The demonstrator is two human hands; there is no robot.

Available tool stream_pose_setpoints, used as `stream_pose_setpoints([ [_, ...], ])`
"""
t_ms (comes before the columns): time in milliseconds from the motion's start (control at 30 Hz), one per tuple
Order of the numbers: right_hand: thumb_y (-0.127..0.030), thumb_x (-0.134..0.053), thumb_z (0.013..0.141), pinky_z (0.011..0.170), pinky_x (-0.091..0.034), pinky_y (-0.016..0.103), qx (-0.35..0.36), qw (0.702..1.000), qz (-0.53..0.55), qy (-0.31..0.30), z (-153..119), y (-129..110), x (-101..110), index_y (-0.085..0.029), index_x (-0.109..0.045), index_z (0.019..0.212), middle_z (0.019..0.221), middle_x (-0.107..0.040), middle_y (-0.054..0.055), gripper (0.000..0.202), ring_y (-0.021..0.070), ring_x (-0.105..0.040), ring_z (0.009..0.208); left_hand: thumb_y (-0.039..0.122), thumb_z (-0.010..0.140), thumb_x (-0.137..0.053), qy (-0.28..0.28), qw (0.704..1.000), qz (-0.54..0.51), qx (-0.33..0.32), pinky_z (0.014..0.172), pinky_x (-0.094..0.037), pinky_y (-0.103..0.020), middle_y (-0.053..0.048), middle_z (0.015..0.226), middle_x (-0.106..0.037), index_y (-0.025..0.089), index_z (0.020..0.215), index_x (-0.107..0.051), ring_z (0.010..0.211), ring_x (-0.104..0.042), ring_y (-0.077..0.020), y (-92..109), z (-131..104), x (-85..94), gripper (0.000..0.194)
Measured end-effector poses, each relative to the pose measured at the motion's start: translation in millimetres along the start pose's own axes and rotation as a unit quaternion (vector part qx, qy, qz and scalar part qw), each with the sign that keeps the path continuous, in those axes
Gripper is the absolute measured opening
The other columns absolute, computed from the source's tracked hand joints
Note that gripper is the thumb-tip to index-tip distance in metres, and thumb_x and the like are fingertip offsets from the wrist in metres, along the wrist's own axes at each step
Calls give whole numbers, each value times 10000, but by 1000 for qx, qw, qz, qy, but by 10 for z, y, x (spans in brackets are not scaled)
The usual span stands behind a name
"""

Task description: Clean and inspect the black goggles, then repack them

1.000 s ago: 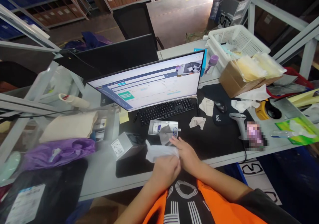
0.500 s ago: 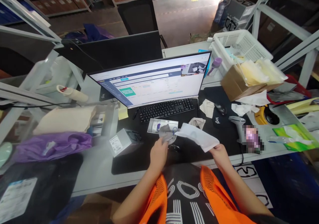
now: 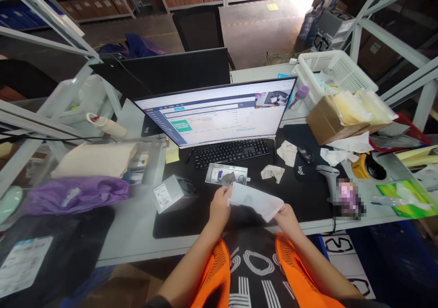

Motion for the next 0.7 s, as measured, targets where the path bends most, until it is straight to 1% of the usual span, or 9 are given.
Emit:
stream_pose_setpoints([
  [67, -372, -745, 679, 862, -573, 468, 5, 1000, -8, -10, 55, 6, -55, -164, -815, 811, 854, -793, 102, 256, 330, -748, 830, 6, 865, -427, 8, 1000, -13, 10, 901, -547, -301, -96, 1187, -656, 204, 1278, -631, 1086, -644, -204, 2, 10, 27, 501],
  [133, -361, -725, 700, 868, -565, 477, 10, 1000, -20, -11, 124, 18, -83, -154, -815, 832, 861, -793, 108, 262, 331, -748, 830, -21, 835, -424, 14, 999, -19, 23, 885, -556, -301, -96, 1212, -643, 206, 1298, -614, 1066, -655, -201, -23, 8, 47, 550],
  [300, -310, -694, 696, 923, -526, 509, 33, 998, -56, 25, 249, 55, -71, -159, -813, 844, 925, -791, 108, 243, 354, -730, 918, 6, 796, -499, 11, 999, -24, 32, 862, -577, -306, -98, 1256, -615, 221, 1349, -568, 1042, -673, -210, -70, -14, 16, 598],
  [400, -329, -638, 758, 860, -559, 478, 42, 997, -65, 28, 251, 85, -124, -145, -808, 896, 883, -793, 105, 286, 328, -745, 855, 9, 801, -489, 9, 999, -32, 27, 910, -572, -323, -107, 1372, -564, 223, 1398, -517, 1121, -652, -222, -32, 9, -9, 634],
  [467, -340, -616, 781, 819, -576, 453, 54, 995, -75, 27, 237, 96, -179, -143, -806, 898, 847, -793, 103, 298, 310, -750, 805, -6, 795, -474, 4, 999, -37, 23, 957, -555, -320, -98, 1427, -538, 226, 1407, -503, 1194, -620, -221, 2, 46, 5, 655],
  [533, -323, -618, 769, 821, -578, 442, 74, 992, -95, 35, 225, 94, -212, -154, -808, 867, 865, -793, 105, 273, 306, -749, 821, -19, 786, -469, -6, 999, -35, 22, 982, -541, -306, -75, 1431, -549, 233, 1360, -546, 1216, -610, -209, 28, 85, 48, 632],
  [567, -303, -616, 759, 830, -575, 440, 86, 989, -108, 43, 222, 90, -213, -162, -808, 851, 889, -792, 109, 256, 307, -746, 845, -18, 785, -471, -13, 999, -30, 24, 971, -546, -305, -70, 1429, -554, 234, 1319, -579, 1194, -625, -208, 37, 99, 76, 599],
  [700, -234, -573, 761, 834, -568, 438, 137, 974, -160, 85, 206, 83, -130, -182, -805, 825, 956, -777, 126, 246, 309, -728, 908, 30, 826, -482, -36, 998, 18, 50, 805, -598, -357, -107, 1475, -508, 219, 1155, -674, 966, -715, -237, 67, 86, 175, 425],
])
Point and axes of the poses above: each hand's wrist, its own z-axis towards the middle knuckle, its own x-axis out of the back of the hand, y = z × x, the point moved 4 cm from there along z, towards the middle knuckle
